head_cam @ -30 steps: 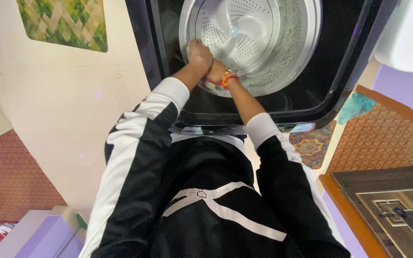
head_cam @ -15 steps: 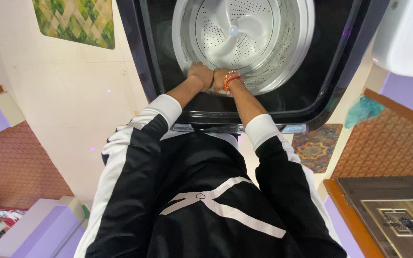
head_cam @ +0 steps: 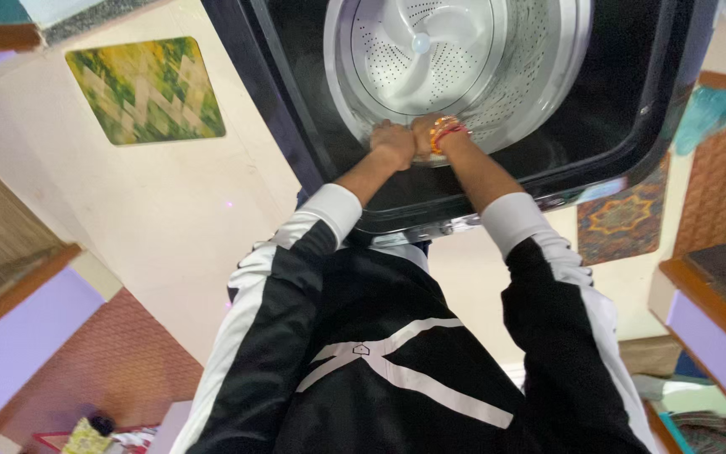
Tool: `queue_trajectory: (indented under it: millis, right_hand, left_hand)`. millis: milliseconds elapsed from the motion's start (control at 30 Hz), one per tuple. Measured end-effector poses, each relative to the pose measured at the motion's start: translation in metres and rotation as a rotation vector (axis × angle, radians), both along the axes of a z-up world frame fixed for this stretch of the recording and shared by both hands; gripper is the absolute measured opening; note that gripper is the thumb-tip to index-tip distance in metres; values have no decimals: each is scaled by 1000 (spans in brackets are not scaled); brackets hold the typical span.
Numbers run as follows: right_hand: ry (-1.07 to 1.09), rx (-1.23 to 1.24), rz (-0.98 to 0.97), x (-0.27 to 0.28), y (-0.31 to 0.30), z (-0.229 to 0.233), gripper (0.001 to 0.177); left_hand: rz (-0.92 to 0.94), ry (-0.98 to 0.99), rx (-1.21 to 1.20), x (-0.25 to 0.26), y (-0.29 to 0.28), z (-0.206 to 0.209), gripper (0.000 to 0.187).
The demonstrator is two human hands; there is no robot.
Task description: The person wipes the lid and top edges of a washing machine with a cloth, then reaches inside to wipe the agitator and interior drum.
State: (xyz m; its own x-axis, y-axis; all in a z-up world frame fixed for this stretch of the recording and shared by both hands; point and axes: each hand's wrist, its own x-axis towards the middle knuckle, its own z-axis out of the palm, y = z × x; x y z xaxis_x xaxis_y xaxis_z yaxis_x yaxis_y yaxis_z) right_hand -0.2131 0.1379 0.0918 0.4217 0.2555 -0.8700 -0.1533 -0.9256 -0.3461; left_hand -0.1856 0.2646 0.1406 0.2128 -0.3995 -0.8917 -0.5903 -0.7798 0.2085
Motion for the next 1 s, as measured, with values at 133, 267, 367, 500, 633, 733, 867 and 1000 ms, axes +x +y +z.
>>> queue_trajectory:
  millis: [133, 267, 367, 500, 633, 733, 867, 1000]
  right_hand:
    - [-29, -72, -134, -35, -3, -6, 36]
    - [-135, -162, -218, -44, 1, -9, 31]
    - [-181, -238, -249, -58, 20, -6, 29]
    - [-267, -304, -434, -53, 38, 7, 24]
    - [-177, -253, -533, -35, 49, 24, 27]
    - [-128, -39, -634, -11, 69, 21, 44]
    - [-363, 103, -1234, 72, 122, -17, 47]
    - [-830, 291, -1862, 123, 173, -23, 51]
  left_hand:
    - [-61, 41, 9, -1, -10, -7, 42]
    - [-252, 68, 20, 18, -14, -2, 51]
    - [-320, 84, 9, 17, -9, -11, 52]
    - [-388, 107, -15, 28, -6, -22, 51]
    - [-551, 102, -38, 37, 4, -19, 52]
    - [-765, 70, -33, 80, 19, -16, 44]
    - [-1031, -289, 116, 156, 10, -2, 41]
    - [-1246, -594, -96, 209, -7, 5, 44]
